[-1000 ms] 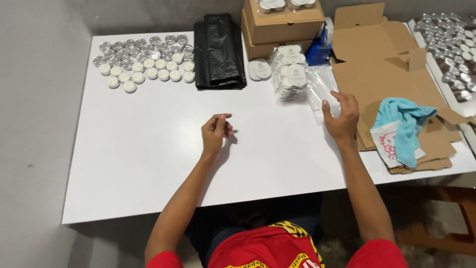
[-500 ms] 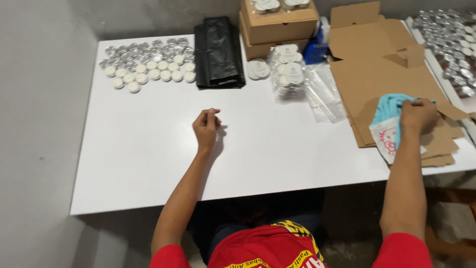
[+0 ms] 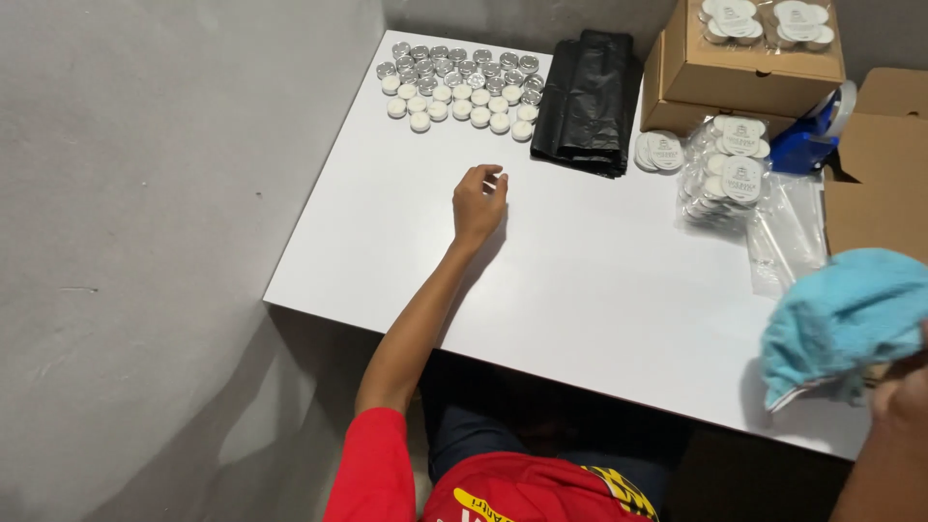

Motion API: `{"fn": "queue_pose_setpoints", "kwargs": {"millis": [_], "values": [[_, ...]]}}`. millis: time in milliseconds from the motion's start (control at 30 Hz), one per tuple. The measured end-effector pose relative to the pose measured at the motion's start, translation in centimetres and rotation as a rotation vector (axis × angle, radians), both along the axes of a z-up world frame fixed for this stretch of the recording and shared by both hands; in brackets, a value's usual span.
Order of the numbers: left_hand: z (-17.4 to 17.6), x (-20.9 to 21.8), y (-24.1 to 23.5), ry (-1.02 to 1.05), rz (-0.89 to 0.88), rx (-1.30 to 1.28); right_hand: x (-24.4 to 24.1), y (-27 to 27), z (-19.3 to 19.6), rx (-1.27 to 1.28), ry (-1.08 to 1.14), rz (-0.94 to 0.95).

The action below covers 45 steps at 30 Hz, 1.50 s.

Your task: Cleaning small tea light candles with a cloth and packaging them into small plastic bags on a work table.

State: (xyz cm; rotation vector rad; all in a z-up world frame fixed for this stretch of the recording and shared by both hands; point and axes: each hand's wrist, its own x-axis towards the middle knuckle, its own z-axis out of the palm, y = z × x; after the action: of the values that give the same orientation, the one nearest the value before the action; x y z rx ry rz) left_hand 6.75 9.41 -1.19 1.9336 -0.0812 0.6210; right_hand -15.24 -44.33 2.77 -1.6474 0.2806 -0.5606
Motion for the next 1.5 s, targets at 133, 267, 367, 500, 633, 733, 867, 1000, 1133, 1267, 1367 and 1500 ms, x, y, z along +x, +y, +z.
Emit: {"fn": "queue_pose_setpoints", "kwargs": {"millis": [133, 267, 367, 500, 633, 733, 867, 1000, 1133, 1267, 1367, 1500], "values": [[-1.9, 5.4, -1.5, 0.137, 0.019, 0.090, 1.3, 8.2, -1.0, 0.091, -0.195, -0.049], [-0.9, 9.1, -3.0, 0.233, 0.078, 0.133, 3.2, 14.0, -2.1, 0.259, -0.115, 0.270], [0.6, 10.2, -3.5, 0.290, 0.103, 0.224, 5.5, 15.4, -5.8, 0.320, -0.066, 0.384], [1.6, 10.2, -4.0, 0.275, 0.142, 0.292, 8.4, 16.2, -8.6, 0.167, 0.061, 0.458], [2.4, 9.0, -4.6, 0.253, 0.180, 0.357, 11.3, 17.1, -9.2, 0.162, 0.061, 0.484], [2.4, 8.5, -4.5, 0.222, 0.164, 0.382, 12.8, 16.9, -11.1, 0.144, -0.001, 0.493], [1.7, 8.3, -4.4, 0.160, 0.166, 0.422, 12.9, 16.5, -11.5, 0.066, -0.026, 0.467], [0.8, 7.5, -4.2, 0.134, 0.174, 0.426, 12.9, 17.6, -10.4, 0.141, 0.006, 0.477], [-0.2, 4.1, -3.6, 0.089, 0.141, 0.315, 12.7, 18.5, -8.4, 0.255, 0.048, 0.525], [1.3, -1.4, -5.5, -0.134, -0.200, 0.078, 13.0, 20.7, -6.3, 0.325, 0.051, 0.555], [2.2, -4.3, -7.9, -0.091, -0.445, -0.137, 14.0, 22.2, -5.9, 0.333, 0.026, 0.565], [3.0, -5.5, -9.6, -0.050, -0.601, -0.220, 14.4, 23.6, -5.8, 0.292, 0.010, 0.573]]}}
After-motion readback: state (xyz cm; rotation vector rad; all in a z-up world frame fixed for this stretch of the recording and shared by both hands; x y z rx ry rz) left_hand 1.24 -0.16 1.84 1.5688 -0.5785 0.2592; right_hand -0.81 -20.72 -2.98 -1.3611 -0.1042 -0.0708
